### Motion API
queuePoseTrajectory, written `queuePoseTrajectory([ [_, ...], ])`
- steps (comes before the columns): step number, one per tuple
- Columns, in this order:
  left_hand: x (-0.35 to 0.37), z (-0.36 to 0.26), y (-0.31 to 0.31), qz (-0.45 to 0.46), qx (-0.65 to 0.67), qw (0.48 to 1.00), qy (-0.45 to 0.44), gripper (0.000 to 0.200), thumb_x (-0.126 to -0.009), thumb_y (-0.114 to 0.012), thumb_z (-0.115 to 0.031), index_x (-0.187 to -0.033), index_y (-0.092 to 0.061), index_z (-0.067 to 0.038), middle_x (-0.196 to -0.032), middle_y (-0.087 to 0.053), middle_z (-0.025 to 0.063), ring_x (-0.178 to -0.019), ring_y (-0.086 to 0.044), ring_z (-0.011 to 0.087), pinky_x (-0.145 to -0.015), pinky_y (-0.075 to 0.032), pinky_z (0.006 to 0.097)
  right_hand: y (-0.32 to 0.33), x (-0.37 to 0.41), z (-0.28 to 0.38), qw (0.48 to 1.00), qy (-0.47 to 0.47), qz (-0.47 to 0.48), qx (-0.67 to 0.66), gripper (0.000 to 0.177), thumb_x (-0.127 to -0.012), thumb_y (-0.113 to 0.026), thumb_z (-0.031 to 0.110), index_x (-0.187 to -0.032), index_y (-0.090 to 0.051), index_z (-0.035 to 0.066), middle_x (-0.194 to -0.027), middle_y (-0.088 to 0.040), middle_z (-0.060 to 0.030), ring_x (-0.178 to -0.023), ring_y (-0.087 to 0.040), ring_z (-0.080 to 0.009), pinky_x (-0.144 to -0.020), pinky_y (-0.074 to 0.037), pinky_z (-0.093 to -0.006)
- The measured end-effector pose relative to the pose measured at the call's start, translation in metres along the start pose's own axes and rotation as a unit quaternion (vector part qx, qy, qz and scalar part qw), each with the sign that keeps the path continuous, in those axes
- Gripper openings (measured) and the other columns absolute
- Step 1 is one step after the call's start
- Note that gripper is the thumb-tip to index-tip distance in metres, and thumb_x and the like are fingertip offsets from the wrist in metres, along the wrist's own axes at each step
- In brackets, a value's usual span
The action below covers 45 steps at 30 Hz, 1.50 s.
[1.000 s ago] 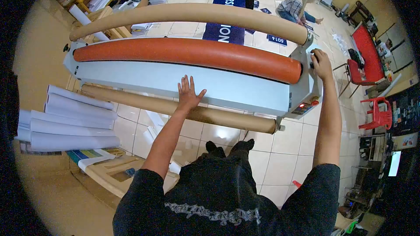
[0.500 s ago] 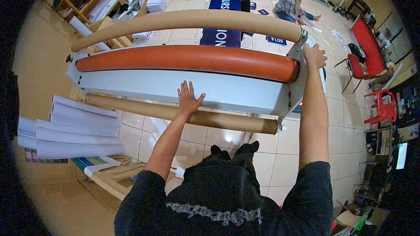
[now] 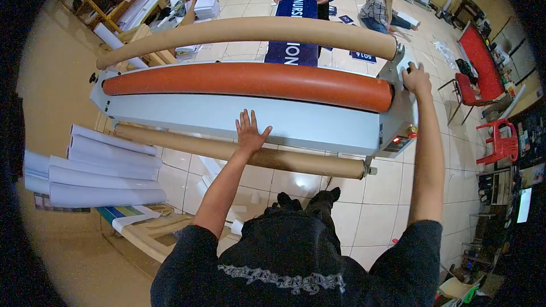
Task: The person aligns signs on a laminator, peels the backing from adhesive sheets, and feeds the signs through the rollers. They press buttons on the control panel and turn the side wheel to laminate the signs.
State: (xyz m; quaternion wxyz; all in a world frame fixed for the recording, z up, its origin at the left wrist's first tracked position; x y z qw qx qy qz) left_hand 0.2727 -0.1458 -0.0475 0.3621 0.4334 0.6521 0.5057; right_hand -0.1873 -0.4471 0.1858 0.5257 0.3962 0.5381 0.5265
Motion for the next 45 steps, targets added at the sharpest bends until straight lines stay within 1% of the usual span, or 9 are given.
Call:
queuePoseTrajectory([
  [7, 0.0, -0.001, 0.002, 0.036, 0.001, 0.999, 0.014, 0.1, -0.086, -0.037, -0.071, -0.149, -0.01, 0.001, -0.155, -0.004, 0.0253, -0.145, 0.0, 0.0371, -0.115, 0.002, 0.0523, 0.015, 0.026, 0.005, 0.936, -0.336, -0.103, 0.023, 0.054, -0.086, -0.046, 0.045, -0.129, -0.053, 0.014, -0.134, -0.048, -0.0176, -0.114, -0.05, -0.0437, -0.097, -0.042, -0.049],
  [15, 0.003, -0.004, 0.006, 0.018, -0.013, 1.0, 0.008, 0.099, -0.087, -0.034, -0.071, -0.149, -0.008, 0.001, -0.155, -0.002, 0.0256, -0.145, 0.002, 0.0366, -0.115, 0.003, 0.0511, 0.013, 0.009, -0.009, 0.972, 0.147, -0.093, -0.157, 0.037, -0.091, -0.053, 0.041, -0.102, -0.067, 0.009, -0.099, -0.065, -0.0124, -0.097, -0.061, -0.0293, -0.081, -0.049, -0.0412],
  [19, 0.002, -0.004, 0.006, 0.019, -0.016, 1.0, 0.012, 0.099, -0.087, -0.034, -0.071, -0.149, -0.008, 0.001, -0.155, -0.002, 0.0255, -0.145, 0.001, 0.0364, -0.115, 0.003, 0.0511, 0.004, -0.019, -0.032, 0.982, 0.159, -0.068, -0.071, 0.059, -0.085, -0.058, 0.049, -0.115, -0.057, -0.002, -0.106, -0.063, -0.0236, -0.096, -0.064, -0.0313, -0.086, -0.048, -0.0369],
  [20, 0.002, -0.004, 0.008, 0.025, -0.013, 1.0, 0.013, 0.099, -0.087, -0.035, -0.071, -0.149, -0.008, 0.001, -0.155, -0.003, 0.0256, -0.145, 0.001, 0.0364, -0.115, 0.003, 0.0511, -0.017, -0.033, -0.047, 0.98, 0.0, 0.2, -0.003, 0.082, -0.083, -0.056, 0.061, -0.126, -0.048, -0.008, -0.114, -0.058, -0.0312, -0.096, -0.065, -0.0349, -0.082, -0.053, -0.0398],
  [25, 0.001, -0.006, 0.011, 0.01, 0.003, 1.0, 0.0, 0.098, -0.088, -0.039, -0.069, -0.149, -0.009, 0.002, -0.154, -0.005, 0.0273, -0.144, -0.002, 0.039, -0.114, 0.0, 0.0531, 0.01, -0.01, -0.035, 0.916, -0.185, 0.353, -0.039, 0.088, -0.08, -0.054, 0.07, -0.124, -0.048, -0.005, -0.119, -0.057, -0.0255, -0.099, -0.063, -0.0386, -0.064, -0.059, -0.0517],
  [33, 0.0, -0.004, 0.007, 0.015, -0.017, 1.0, 0.016, 0.098, -0.087, -0.038, -0.07, -0.149, -0.011, 0.001, -0.155, -0.004, 0.0248, -0.145, 0.0, 0.0365, -0.115, 0.002, 0.0515, 0.001, -0.02, 0.0, 0.898, 0.2, 0.388, -0.055, 0.069, -0.059, -0.085, 0.014, -0.119, -0.052, 0.01, -0.109, -0.06, -0.0079, -0.09, -0.062, -0.0272, -0.075, -0.054, -0.0417],
  [37, 0.001, -0.003, 0.007, 0.033, -0.009, 0.999, 0.021, 0.098, -0.087, -0.038, -0.07, -0.149, -0.011, 0.001, -0.155, -0.005, 0.0244, -0.145, -0.001, 0.0363, -0.115, 0.001, 0.0519, 0.009, 0.019, 0.015, 0.823, 0.366, 0.349, 0.261, 0.058, -0.06, -0.078, 0.006, -0.112, -0.052, 0.012, -0.126, -0.051, -0.0079, -0.106, -0.056, -0.0356, -0.092, -0.049, -0.0395],
  [40, -0.002, -0.003, 0.007, 0.01, -0.011, 1.0, 0.017, 0.098, -0.086, -0.039, -0.07, -0.149, -0.012, 0.001, -0.155, -0.005, 0.0246, -0.145, -0.002, 0.0364, -0.115, 0.001, 0.052, 0.037, 0.049, 0.024, 0.699, 0.648, 0.01, 0.303, 0.058, -0.066, -0.075, 0.011, -0.118, -0.05, 0.014, -0.135, -0.046, -0.0066, -0.115, -0.052, -0.0359, -0.094, -0.048, -0.0382],
  [45, 0.0, -0.005, 0.01, 0.004, -0.006, 1.0, 0.013, 0.099, -0.086, -0.041, -0.069, -0.149, -0.014, 0.002, -0.155, -0.005, 0.0258, -0.145, -0.003, 0.037, -0.115, -0.001, 0.052, 0.031, -0.014, -0.023, 0.952, 0.032, 0.254, 0.166, 0.104, -0.065, -0.071, 0.07, -0.132, -0.043, -0.004, -0.122, -0.053, -0.0336, -0.103, -0.061, -0.0435, -0.09, -0.051, -0.0454],
])
Point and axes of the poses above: each hand's wrist, its own x-axis away from the middle knuckle, its own y-axis out of the back of the hand, z = x × y, the point moved 8 cm from there along -x, towards the middle knuckle
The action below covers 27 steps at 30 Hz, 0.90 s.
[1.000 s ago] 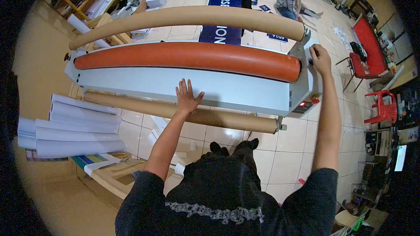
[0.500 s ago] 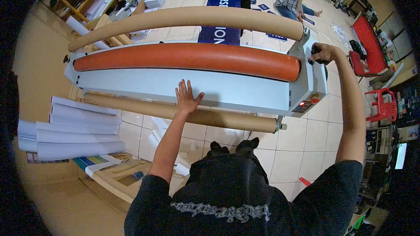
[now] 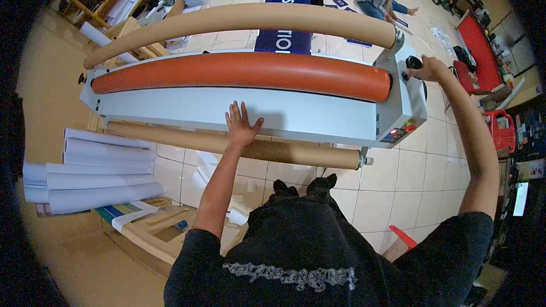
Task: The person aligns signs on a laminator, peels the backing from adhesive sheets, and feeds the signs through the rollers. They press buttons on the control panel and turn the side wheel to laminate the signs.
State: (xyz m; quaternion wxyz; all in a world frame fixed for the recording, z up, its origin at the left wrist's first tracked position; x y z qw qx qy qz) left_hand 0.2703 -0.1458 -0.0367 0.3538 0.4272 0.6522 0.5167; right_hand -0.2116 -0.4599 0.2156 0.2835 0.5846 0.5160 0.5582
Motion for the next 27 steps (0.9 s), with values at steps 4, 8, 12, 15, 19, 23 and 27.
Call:
queuePoseTrajectory([
  [4, 0.0, -0.001, 0.004, 0.012, 0.005, 1.0, 0.0, 0.1, -0.085, -0.043, -0.069, -0.148, -0.014, 0.003, -0.155, -0.006, 0.0261, -0.144, -0.003, 0.0374, -0.115, -0.001, 0.052, -0.031, -0.009, -0.005, 0.947, -0.142, 0.128, -0.259, 0.101, -0.069, -0.061, 0.074, -0.121, -0.048, -0.012, -0.101, -0.063, -0.0262, -0.083, -0.067, -0.0403, -0.062, -0.059, -0.0482],
  [8, 0.0, -0.001, 0.003, 0.003, 0.021, 1.0, -0.002, 0.101, -0.085, -0.046, -0.068, -0.148, -0.014, 0.005, -0.154, -0.006, 0.0262, -0.145, -0.003, 0.037, -0.115, 0.0, 0.0515, -0.021, -0.014, 0.0, 0.957, -0.026, 0.108, -0.269, 0.093, -0.071, -0.071, 0.061, -0.126, -0.043, -0.008, -0.107, -0.059, -0.0252, -0.074, -0.068, -0.0379, -0.054, -0.059, -0.0467],
  [12, 0.0, 0.003, -0.001, -0.023, 0.037, 0.999, -0.007, 0.103, -0.084, -0.049, -0.067, -0.146, -0.014, 0.008, -0.154, -0.008, 0.0261, -0.145, -0.004, 0.0364, -0.115, 0.0, 0.0511, 0.0, -0.003, 0.033, 0.969, 0.241, 0.038, -0.023, 0.087, -0.063, -0.083, 0.036, -0.132, -0.042, 0.002, -0.113, -0.057, -0.0213, -0.1, -0.062, -0.0351, -0.083, -0.053, -0.0462],
  [15, 0.0, 0.004, -0.001, -0.027, 0.046, 0.999, -0.008, 0.105, -0.083, -0.051, -0.066, -0.146, -0.012, 0.009, -0.154, -0.009, 0.0257, -0.145, -0.005, 0.0361, -0.115, -0.001, 0.0511, -0.009, -0.004, 0.035, 0.936, 0.296, -0.001, 0.192, 0.085, -0.056, -0.083, 0.022, -0.129, -0.042, 0.011, -0.123, -0.053, -0.0149, -0.109, -0.056, -0.0313, -0.093, -0.046, -0.0398],
  [19, -0.004, 0.003, -0.002, -0.009, 0.041, 0.999, 0.003, 0.106, -0.083, -0.051, -0.067, -0.146, -0.011, 0.008, -0.155, -0.008, 0.0253, -0.145, -0.005, 0.0356, -0.115, 0.0, 0.0512, -0.032, -0.007, 0.027, 0.828, 0.416, -0.18, 0.33, 0.089, -0.054, -0.082, 0.012, -0.13, -0.038, 0.02, -0.135, -0.043, -0.0098, -0.109, -0.056, -0.0305, -0.093, -0.047, -0.0401],
  [23, 0.002, 0.003, 0.001, -0.008, 0.033, 0.999, 0.003, 0.107, -0.082, -0.049, -0.069, -0.147, -0.012, 0.008, -0.155, -0.009, 0.0252, -0.145, -0.005, 0.0352, -0.115, -0.001, 0.0514, 0.008, 0.013, 0.05, 0.957, 0.274, -0.045, 0.079, 0.091, -0.067, -0.077, 0.035, -0.142, -0.03, 0.015, -0.136, -0.046, -0.0182, -0.116, -0.054, -0.0313, -0.096, -0.048, -0.043],
  [27, 0.0, 0.003, 0.0, -0.009, 0.017, 1.0, -0.001, 0.105, -0.083, -0.049, -0.068, -0.146, -0.014, 0.008, -0.154, -0.009, 0.0256, -0.145, -0.007, 0.0352, -0.115, -0.001, 0.0517, -0.003, -0.01, 0.012, 0.982, -0.035, 0.074, -0.169, 0.081, -0.078, -0.063, 0.06, -0.124, -0.048, -0.005, -0.107, -0.061, -0.0265, -0.086, -0.067, -0.0349, -0.062, -0.059, -0.0489],
])
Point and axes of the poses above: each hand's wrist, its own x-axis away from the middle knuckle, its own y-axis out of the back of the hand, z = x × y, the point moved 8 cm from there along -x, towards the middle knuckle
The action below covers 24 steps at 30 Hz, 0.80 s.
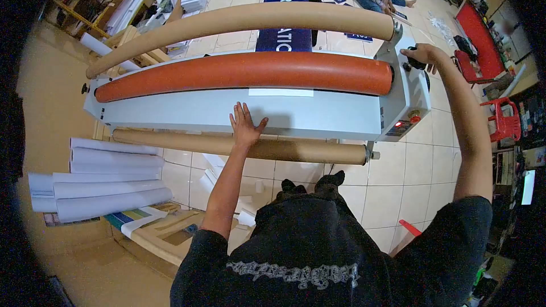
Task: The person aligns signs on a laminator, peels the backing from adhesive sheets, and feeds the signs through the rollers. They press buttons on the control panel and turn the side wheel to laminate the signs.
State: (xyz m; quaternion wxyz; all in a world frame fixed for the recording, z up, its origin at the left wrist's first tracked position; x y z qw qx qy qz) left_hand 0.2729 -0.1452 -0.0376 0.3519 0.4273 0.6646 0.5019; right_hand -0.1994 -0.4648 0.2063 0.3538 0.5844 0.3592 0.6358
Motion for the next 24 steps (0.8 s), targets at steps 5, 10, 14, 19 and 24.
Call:
queuePoseTrajectory([
  [5, 0.002, 0.0, 0.003, -0.01, 0.006, 1.0, -0.007, 0.103, -0.084, -0.048, -0.068, -0.146, -0.015, 0.008, -0.154, -0.01, 0.0263, -0.145, -0.007, 0.0354, -0.115, -0.002, 0.0519, -0.007, -0.008, -0.003, 0.997, 0.041, -0.025, -0.06, 0.075, -0.076, -0.064, 0.064, -0.097, -0.06, -0.008, -0.081, -0.065, -0.0166, -0.06, -0.066, -0.0253, -0.048, -0.056, -0.0409],
  [10, 0.002, 0.001, 0.001, -0.012, 0.012, 1.0, -0.009, 0.103, -0.084, -0.047, -0.068, -0.146, -0.015, 0.008, -0.154, -0.01, 0.0268, -0.145, -0.005, 0.0352, -0.115, -0.001, 0.0521, -0.006, -0.008, -0.002, 0.995, 0.08, -0.051, -0.031, 0.08, -0.075, -0.063, 0.067, -0.103, -0.06, -0.008, -0.085, -0.066, -0.017, -0.076, -0.065, -0.0238, -0.068, -0.053, -0.0374],
  [14, 0.001, 0.001, 0.0, -0.012, 0.008, 1.0, -0.008, 0.104, -0.084, -0.048, -0.068, -0.147, -0.013, 0.007, -0.154, -0.009, 0.0268, -0.145, -0.004, 0.0341, -0.115, 0.0, 0.0512, -0.008, -0.018, -0.012, 0.99, 0.092, -0.104, 0.009, 0.085, -0.076, -0.058, 0.069, -0.108, -0.057, -0.009, -0.09, -0.066, -0.0213, -0.085, -0.065, -0.0292, -0.077, -0.05, -0.0388],
  [19, 0.004, 0.007, 0.004, -0.025, 0.049, 0.998, -0.002, 0.099, -0.084, -0.056, -0.056, -0.146, -0.014, 0.009, -0.153, -0.013, 0.0272, -0.145, -0.007, 0.0343, -0.116, 0.0, 0.0493, -0.011, -0.021, -0.018, 0.984, 0.102, -0.148, -0.007, 0.086, -0.077, -0.056, 0.07, -0.109, -0.056, -0.009, -0.094, -0.065, -0.0246, -0.089, -0.064, -0.0334, -0.079, -0.05, -0.0399],
  [24, 0.024, 0.038, 0.014, -0.128, 0.355, 0.926, 0.0, 0.076, -0.083, -0.06, -0.02, -0.144, -0.024, 0.007, -0.143, -0.037, 0.0267, -0.133, -0.035, 0.0387, -0.112, -0.025, 0.0415, 0.016, 0.09, 0.037, 0.79, 0.201, -0.578, 0.04, 0.052, -0.089, -0.057, 0.046, -0.111, -0.06, -0.001, -0.094, -0.065, -0.0192, -0.09, -0.063, -0.0335, -0.081, -0.049, -0.0402],
])
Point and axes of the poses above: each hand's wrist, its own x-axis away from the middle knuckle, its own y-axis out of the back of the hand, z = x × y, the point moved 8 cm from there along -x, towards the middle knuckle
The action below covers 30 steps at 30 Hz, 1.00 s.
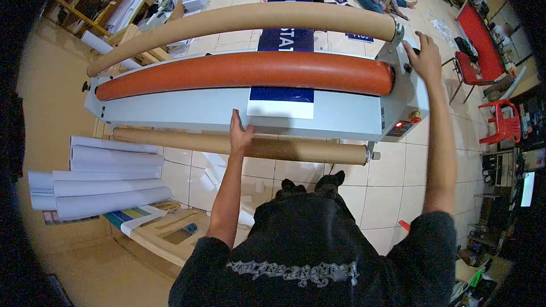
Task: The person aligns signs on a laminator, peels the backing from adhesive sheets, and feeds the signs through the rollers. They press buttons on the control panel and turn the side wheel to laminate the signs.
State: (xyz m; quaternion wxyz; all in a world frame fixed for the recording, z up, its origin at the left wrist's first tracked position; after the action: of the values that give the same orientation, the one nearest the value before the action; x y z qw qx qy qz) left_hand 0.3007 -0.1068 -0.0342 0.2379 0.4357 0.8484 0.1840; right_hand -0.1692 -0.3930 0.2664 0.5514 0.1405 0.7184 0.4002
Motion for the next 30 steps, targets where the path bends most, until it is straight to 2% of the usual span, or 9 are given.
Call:
queuePoseTrajectory([
  [2, 0.003, 0.005, 0.01, -0.005, 0.001, 1.0, 0.027, 0.067, -0.084, -0.059, -0.017, -0.141, -0.032, 0.006, -0.137, -0.044, 0.0254, -0.126, -0.043, 0.037, -0.105, -0.034, 0.0395, -0.003, 0.042, 0.026, 0.961, -0.102, -0.01, -0.255, 0.032, -0.09, -0.061, 0.028, -0.108, -0.063, 0.002, -0.092, -0.065, -0.0161, -0.088, -0.063, -0.0306, -0.079, -0.049, -0.0378],
  [4, 0.002, 0.005, 0.018, -0.01, 0.001, 0.999, 0.05, 0.059, -0.085, -0.058, -0.015, -0.138, -0.04, 0.004, -0.132, -0.051, 0.0242, -0.119, -0.051, 0.0354, -0.098, -0.043, 0.0375, -0.03, 0.102, 0.077, 0.905, -0.174, 0.112, -0.372, 0.021, -0.088, -0.064, 0.02, -0.098, -0.067, 0.002, -0.093, -0.068, -0.0124, -0.086, -0.064, -0.021, -0.077, -0.049, -0.0333],
  [7, -0.012, -0.006, 0.023, -0.04, 0.029, 0.996, 0.07, 0.041, -0.088, -0.054, -0.014, -0.126, -0.055, 0.003, -0.117, -0.061, 0.0214, -0.102, -0.062, 0.0316, -0.086, -0.049, 0.0354, -0.107, 0.196, 0.139, 0.771, -0.315, 0.226, -0.505, 0.024, -0.089, -0.063, 0.016, -0.108, -0.07, 0.004, -0.085, -0.07, -0.0103, -0.076, -0.065, -0.014, -0.071, -0.05, -0.0273],
  [9, -0.023, -0.02, 0.023, -0.019, -0.021, 0.997, 0.074, 0.034, -0.089, -0.054, -0.015, -0.117, -0.063, 0.002, -0.105, -0.065, 0.0212, -0.092, -0.065, 0.0293, -0.082, -0.05, 0.0348, -0.14, 0.236, 0.167, 0.733, -0.391, 0.211, -0.515, 0.026, -0.086, -0.065, 0.019, -0.107, -0.07, 0.004, -0.083, -0.071, -0.011, -0.075, -0.064, -0.0125, -0.071, -0.05, -0.0271],
  [16, -0.045, 0.002, 0.0, -0.009, -0.11, 0.991, 0.07, 0.031, -0.087, -0.061, -0.027, -0.108, -0.069, -0.004, -0.089, -0.067, 0.0217, -0.082, -0.067, 0.0331, -0.077, -0.051, 0.0381, -0.16, 0.253, 0.21, 0.801, -0.42, 0.222, -0.365, 0.026, -0.081, -0.067, 0.025, -0.098, -0.073, 0.006, -0.085, -0.07, -0.0195, -0.081, -0.069, -0.0304, -0.077, -0.053, -0.0352],
  [21, -0.037, 0.002, 0.0, 0.024, -0.13, 0.986, 0.1, 0.027, -0.086, -0.062, -0.029, -0.099, -0.072, -0.008, -0.08, -0.067, 0.0217, -0.076, -0.067, 0.0331, -0.072, -0.051, 0.0387, -0.163, 0.262, 0.226, 0.784, -0.424, 0.281, -0.357, 0.021, -0.081, -0.068, 0.027, -0.092, -0.075, 0.011, -0.085, -0.07, -0.0153, -0.082, -0.069, -0.0301, -0.077, -0.052, -0.0364],
  [23, -0.028, 0.003, 0.005, 0.028, -0.128, 0.984, 0.121, 0.025, -0.085, -0.063, -0.03, -0.096, -0.073, -0.01, -0.076, -0.066, 0.0214, -0.074, -0.067, 0.033, -0.071, -0.051, 0.0387, -0.159, 0.268, 0.228, 0.798, -0.424, 0.275, -0.329, 0.024, -0.08, -0.07, 0.026, -0.093, -0.074, 0.005, -0.077, -0.071, -0.0133, -0.07, -0.068, -0.0214, -0.069, -0.052, -0.0324],
  [29, -0.004, 0.015, 0.009, 0.064, -0.124, 0.977, 0.162, 0.025, -0.083, -0.064, -0.033, -0.095, -0.074, -0.013, -0.079, -0.066, 0.0208, -0.078, -0.065, 0.0387, -0.073, -0.05, 0.0428, -0.138, 0.283, 0.231, 0.789, -0.435, 0.276, -0.335, 0.021, -0.08, -0.071, 0.023, -0.091, -0.074, 0.005, -0.073, -0.071, -0.0119, -0.066, -0.067, -0.0185, -0.065, -0.052, -0.0311],
  [30, 0.001, 0.018, 0.009, 0.078, -0.124, 0.973, 0.181, 0.027, -0.083, -0.064, -0.034, -0.094, -0.074, -0.012, -0.08, -0.066, 0.0209, -0.077, -0.065, 0.0385, -0.072, -0.05, 0.0415, -0.141, 0.293, 0.232, 0.753, -0.464, 0.295, -0.362, 0.022, -0.079, -0.072, 0.023, -0.091, -0.074, 0.004, -0.074, -0.071, -0.011, -0.066, -0.066, -0.0174, -0.067, -0.051, -0.0311],
])
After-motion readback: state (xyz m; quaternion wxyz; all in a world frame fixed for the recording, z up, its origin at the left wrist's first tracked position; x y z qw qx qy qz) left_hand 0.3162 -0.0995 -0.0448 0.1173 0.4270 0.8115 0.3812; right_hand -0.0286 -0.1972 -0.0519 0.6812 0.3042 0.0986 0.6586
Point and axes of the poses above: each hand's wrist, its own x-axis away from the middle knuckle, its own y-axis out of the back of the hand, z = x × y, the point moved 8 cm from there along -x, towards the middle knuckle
